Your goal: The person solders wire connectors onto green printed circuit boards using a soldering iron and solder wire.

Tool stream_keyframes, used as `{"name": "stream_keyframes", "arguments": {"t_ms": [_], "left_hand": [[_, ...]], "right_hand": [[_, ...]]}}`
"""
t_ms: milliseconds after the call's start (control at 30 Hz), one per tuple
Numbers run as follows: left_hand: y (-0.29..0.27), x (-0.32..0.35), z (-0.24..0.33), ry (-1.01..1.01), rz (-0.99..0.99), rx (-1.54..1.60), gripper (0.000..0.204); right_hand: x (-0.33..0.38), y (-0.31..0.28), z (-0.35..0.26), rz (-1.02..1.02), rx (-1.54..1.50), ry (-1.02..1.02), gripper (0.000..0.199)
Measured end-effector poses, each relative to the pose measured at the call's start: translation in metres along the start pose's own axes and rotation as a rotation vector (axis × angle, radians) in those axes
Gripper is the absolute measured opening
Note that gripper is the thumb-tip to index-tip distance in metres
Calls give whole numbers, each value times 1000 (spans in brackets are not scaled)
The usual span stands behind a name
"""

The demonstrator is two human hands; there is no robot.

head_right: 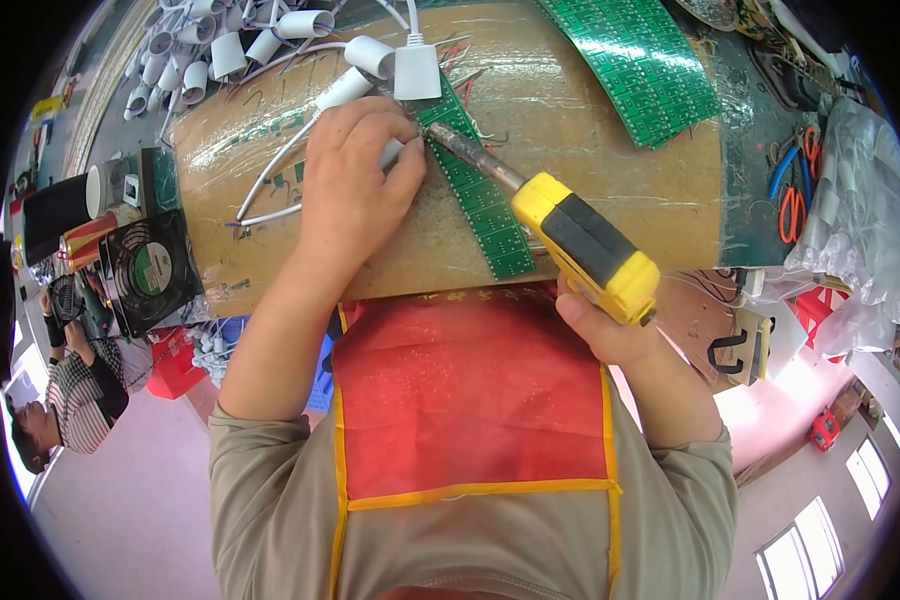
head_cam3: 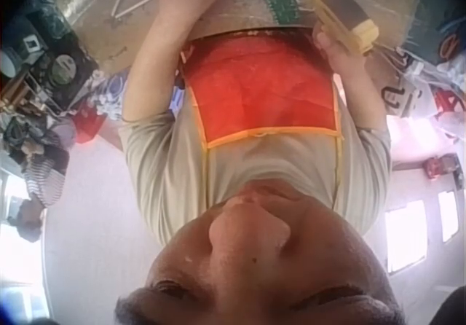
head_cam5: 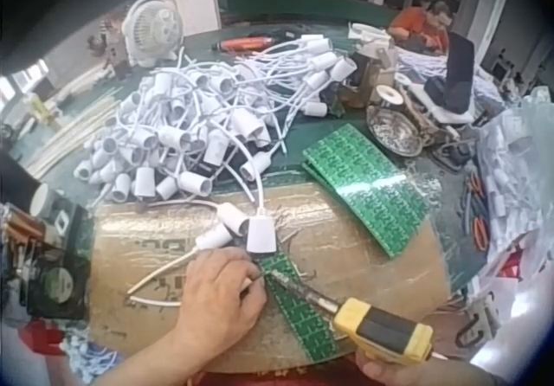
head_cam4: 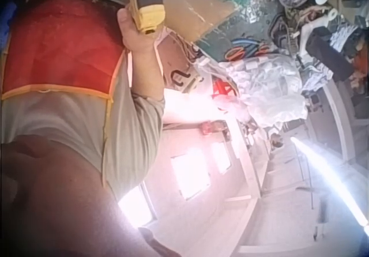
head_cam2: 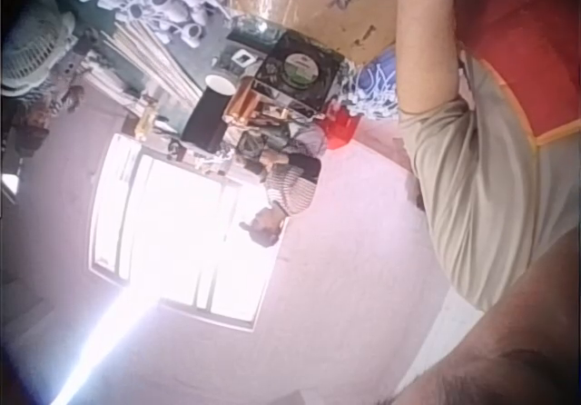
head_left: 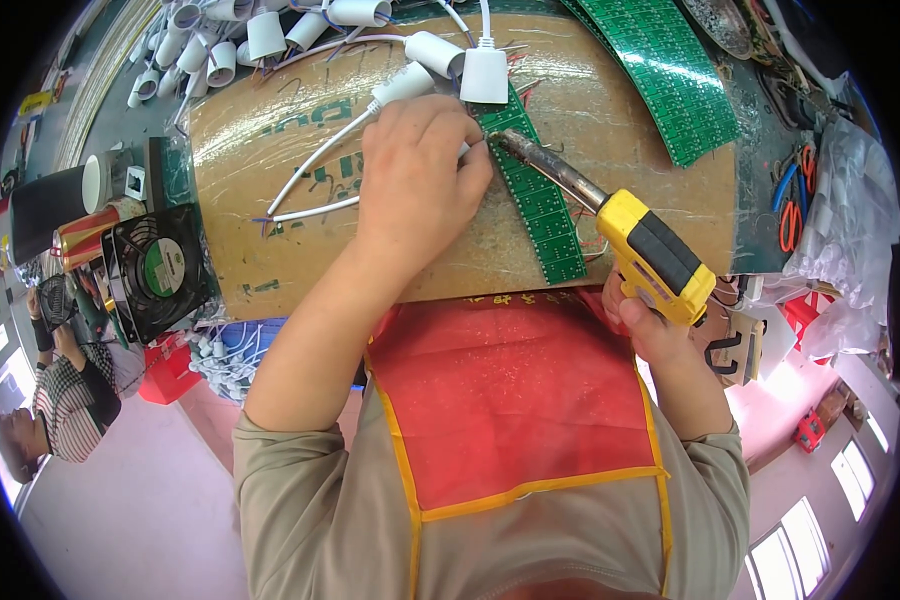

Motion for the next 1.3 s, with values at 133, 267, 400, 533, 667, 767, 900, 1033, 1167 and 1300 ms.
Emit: {"name": "stream_keyframes", "arguments": {"t_ms": [133, 267, 400, 533, 667, 767, 900, 1033, 1167, 1300], "left_hand": [[1, 1, 0, -2, -6, -3, 13], [1, 1, 0, -2, 4, -9, 12], [1, 1, 0, -2, -1, -12, 12], [1, 0, 0, -5, -3, -7, 11], [0, 0, 0, -8, -5, -4, 12], [0, 0, 0, -7, -8, 0, 13], [0, 0, 1, -8, -10, -10, 13], [-1, -1, 2, -14, -2, 11, 14], [-2, -1, 3, 1, 16, 16, 14], [-2, 0, 2, -3, 5, 20, 14]], "right_hand": [[0, 1, 0, 4, -9, -2, 21], [-1, 4, -5, -37, -104, -57, 24], [-3, 5, -6, -42, -142, -53, 35], [-5, 9, -10, -73, -236, -66, 47], [-8, 11, -17, -38, -284, -128, 57], [-9, 12, -17, -20, -273, -107, 52], [-7, 2, -15, -22, -169, -106, 36], [-9, -5, -2, 57, -94, -118, 62], [-7, -5, -2, 25, -131, -185, 21], [-10, -3, -1, 63, -223, -149, 79]]}}
Point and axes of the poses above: each hand's wrist, its own x-axis away from the middle knuckle, its own y-axis out of the palm, z = x × y, the point moved 7 cm from there along -x, towards the middle knuckle, and after that the axes turned 11 degrees about y, right-handed, at the moved point
